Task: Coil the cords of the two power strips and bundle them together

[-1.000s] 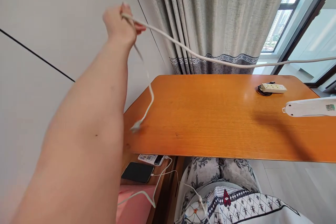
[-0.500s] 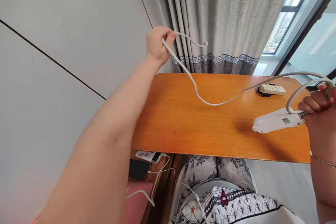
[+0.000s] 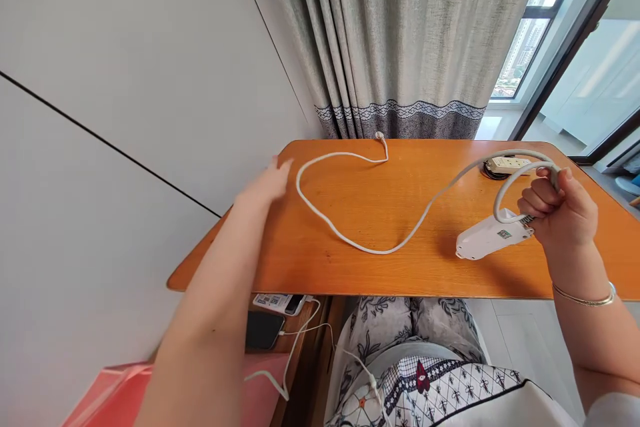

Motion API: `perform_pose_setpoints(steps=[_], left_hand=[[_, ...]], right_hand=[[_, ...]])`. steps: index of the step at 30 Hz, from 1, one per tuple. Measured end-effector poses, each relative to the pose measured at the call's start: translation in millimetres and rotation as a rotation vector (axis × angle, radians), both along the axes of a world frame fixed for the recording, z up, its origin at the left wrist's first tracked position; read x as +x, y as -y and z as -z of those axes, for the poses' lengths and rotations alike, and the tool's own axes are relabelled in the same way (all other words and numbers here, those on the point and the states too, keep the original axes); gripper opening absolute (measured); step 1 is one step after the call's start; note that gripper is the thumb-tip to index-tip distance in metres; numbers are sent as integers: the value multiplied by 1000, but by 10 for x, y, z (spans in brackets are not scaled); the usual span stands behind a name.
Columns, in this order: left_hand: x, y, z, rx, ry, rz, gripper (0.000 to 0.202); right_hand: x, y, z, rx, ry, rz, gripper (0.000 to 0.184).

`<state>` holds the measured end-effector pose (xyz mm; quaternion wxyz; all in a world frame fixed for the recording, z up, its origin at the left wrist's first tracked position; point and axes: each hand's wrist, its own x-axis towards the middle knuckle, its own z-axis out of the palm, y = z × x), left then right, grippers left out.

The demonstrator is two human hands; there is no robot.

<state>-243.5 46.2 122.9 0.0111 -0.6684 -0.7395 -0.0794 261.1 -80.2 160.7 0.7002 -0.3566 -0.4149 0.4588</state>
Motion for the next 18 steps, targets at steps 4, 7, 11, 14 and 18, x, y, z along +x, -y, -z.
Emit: perform_pose_setpoints(steps=[4,7,11,14,18], left_hand=[[349,161,-188,109,-71,63,45],[1044,340,-363,309,300,442,47],[2019,626,-465,419,679,964,78],[2437,746,-470,465,750,1085,79],[2589,783,-397,322,862,982,36]], right_hand=[[-110,-44,42,56,18,-138,31],[-280,-57,29,75,44,-226,32],[-547,-62,-10,101,91,-301,34],[-666,-59,-17,96,122,-325,36],[-717,-69,31,114,88,-230,36]])
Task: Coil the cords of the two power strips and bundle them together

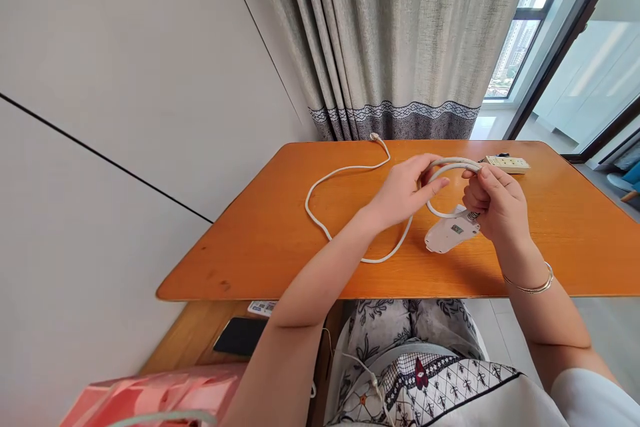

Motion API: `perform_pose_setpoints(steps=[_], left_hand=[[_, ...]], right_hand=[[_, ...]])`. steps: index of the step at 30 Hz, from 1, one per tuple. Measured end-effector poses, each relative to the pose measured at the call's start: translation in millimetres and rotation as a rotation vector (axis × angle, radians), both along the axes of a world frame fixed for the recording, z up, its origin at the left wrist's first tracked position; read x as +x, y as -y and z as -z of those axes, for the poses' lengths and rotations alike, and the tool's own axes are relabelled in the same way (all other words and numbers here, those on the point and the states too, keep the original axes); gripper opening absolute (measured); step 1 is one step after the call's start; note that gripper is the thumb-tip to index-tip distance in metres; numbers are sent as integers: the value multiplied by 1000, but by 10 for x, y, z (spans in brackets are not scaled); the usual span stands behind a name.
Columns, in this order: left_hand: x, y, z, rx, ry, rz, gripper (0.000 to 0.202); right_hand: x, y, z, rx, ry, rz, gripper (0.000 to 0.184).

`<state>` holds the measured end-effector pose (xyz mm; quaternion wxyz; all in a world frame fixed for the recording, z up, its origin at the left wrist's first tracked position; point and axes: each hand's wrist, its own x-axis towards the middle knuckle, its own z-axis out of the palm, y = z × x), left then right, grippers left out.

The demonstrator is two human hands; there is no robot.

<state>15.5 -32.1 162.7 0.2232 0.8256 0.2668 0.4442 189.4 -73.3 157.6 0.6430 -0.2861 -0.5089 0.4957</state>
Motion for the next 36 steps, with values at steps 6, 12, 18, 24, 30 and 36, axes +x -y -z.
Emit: perform_pose_setpoints(steps=[6,12,18,24,30,36], left_hand=[[83,46,239,-510,325,238,46],[142,132,391,-855,643,267,48],[175,201,358,-910,859,201,32],[224,188,394,-936,917,167,30],[245,171,427,-961,925,178,30],[241,164,413,-922,908,136,31]], right_hand=[[-119,-104,142,-41,-207,114,40],[-242,-187,296,-109,-262,115,42],[-349,-180,368,-110,-282,113,42],[-357,-201,418,-131,-294,95,60],[-374,-203,478,-161,-339,98,60],[-418,-202,520,-158,-334,107,60]])
